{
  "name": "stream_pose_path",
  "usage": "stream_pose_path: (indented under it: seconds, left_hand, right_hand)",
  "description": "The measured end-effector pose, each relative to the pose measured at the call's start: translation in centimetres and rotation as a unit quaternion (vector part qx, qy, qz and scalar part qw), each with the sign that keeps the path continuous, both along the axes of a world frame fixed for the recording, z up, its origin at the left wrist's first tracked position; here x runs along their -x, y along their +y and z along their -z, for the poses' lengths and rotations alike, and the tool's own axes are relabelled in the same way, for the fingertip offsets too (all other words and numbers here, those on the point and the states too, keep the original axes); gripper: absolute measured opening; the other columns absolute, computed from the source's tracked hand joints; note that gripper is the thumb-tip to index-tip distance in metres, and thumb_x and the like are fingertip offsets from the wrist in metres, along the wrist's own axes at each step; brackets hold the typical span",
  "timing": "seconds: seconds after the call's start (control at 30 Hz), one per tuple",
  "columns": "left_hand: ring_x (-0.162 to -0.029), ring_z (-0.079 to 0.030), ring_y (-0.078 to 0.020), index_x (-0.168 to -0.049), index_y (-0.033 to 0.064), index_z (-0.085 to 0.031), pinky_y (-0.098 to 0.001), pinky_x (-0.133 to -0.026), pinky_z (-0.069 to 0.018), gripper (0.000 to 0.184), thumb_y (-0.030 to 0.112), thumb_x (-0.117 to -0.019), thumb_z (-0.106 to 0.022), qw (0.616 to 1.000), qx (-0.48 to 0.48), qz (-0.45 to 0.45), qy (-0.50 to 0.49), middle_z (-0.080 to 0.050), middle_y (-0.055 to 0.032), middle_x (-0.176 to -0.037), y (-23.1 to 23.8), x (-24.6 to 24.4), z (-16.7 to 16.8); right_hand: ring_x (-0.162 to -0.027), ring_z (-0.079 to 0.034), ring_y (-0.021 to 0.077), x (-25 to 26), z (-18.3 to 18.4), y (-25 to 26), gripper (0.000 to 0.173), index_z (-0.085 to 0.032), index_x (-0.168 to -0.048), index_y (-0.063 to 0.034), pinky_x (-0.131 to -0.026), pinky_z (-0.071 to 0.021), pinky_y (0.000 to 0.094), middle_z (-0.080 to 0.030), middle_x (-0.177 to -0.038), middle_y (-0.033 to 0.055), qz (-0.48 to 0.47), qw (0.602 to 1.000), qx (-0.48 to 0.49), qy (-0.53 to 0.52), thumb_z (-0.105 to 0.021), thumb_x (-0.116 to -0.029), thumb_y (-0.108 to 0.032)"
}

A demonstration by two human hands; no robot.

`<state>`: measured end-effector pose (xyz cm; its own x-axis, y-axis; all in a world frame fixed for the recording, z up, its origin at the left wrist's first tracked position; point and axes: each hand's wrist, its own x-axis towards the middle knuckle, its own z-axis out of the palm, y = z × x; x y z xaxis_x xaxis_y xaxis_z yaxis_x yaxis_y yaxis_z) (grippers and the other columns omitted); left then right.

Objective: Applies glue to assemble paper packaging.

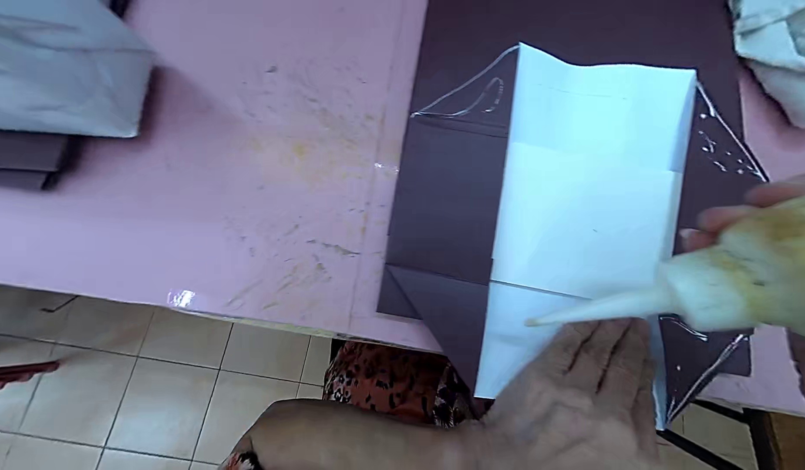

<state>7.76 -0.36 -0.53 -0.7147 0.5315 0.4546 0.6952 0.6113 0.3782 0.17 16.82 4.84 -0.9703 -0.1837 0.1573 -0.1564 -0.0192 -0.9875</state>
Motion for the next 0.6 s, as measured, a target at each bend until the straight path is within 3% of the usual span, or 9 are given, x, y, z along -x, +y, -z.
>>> stream_pose_path:
  seconds: [0.13,0.23,0.3,0.43,0.6]
  left_hand:
    - [-0.129,-0.062,-0.0287,-0.123,-0.0038,-0.07,-0.0386,-0.113,-0.042,0.034,-0.002,-0.1007,-0.044,1.0,0.01,-0.013,-0.002,-0.068,-0.0158,-0.132,0.2,-0.1,-0.2]
    - [-0.13,-0.061,-0.0282,-0.123,-0.0037,-0.07,-0.0378,-0.114,-0.0411,0.034,-0.001,-0.1001,-0.045,1.0,0.005,-0.017,-0.016,-0.068,-0.0155,-0.133,0.3,-0.2,-0.4]
    - [-0.131,-0.06,-0.0279,-0.124,-0.0039,-0.069,-0.0366,-0.114,-0.041,0.034,-0.001,-0.1007,-0.044,1.0,0.003,-0.017,-0.02,-0.067,-0.0157,-0.134,0.4,-0.1,-0.4]
    - [-0.133,-0.058,-0.0298,-0.126,-0.005,-0.068,-0.0377,-0.115,-0.0401,0.035,0.001,-0.1013,-0.043,0.999,0.02,-0.004,-0.024,-0.065,-0.0188,-0.136,0.3,-0.1,-0.6]
    - [-0.133,-0.059,-0.0275,-0.124,-0.0038,-0.068,-0.0355,-0.114,-0.0406,0.034,0.0,-0.1016,-0.044,1.0,0.013,-0.017,-0.019,-0.067,-0.017,-0.134,0.6,-0.1,-0.3]
  right_hand:
    - [-0.109,-0.07,0.0319,2.2,-0.1,-3.9,0.083,-0.045,-0.138,-0.0038,-0.087,-0.0636,0.0441,-0.067,-0.123,0.0168,-0.005,0.996,-0.076,0.054,-0.091,-0.0737,-0.025]
    - [-0.107,-0.07,0.0351,3.7,-0.5,-5.5,0.086,-0.043,-0.138,-0.0022,-0.085,-0.0645,0.047,-0.066,-0.121,0.0187,-0.014,0.993,-0.09,0.069,-0.092,-0.0726,-0.027]
    - [-0.108,-0.07,0.034,4.3,-0.8,-6.3,0.082,-0.045,-0.136,-0.0023,-0.086,-0.0644,0.0462,-0.067,-0.12,0.0179,-0.024,0.99,-0.111,0.081,-0.091,-0.0742,-0.029]
    - [-0.113,-0.068,0.0309,3.6,-1.3,-7.6,0.064,-0.05,-0.137,-0.0043,-0.09,-0.0625,0.0443,-0.066,-0.125,0.0132,-0.054,0.975,-0.172,0.128,-0.083,-0.0859,-0.024]
    - [-0.102,-0.072,0.0218,5.2,-1.8,-10.9,0.061,-0.052,-0.125,-0.0058,-0.085,-0.0642,0.0378,-0.07,-0.111,0.0058,-0.04,0.976,-0.137,0.163,-0.088,-0.0797,-0.025]
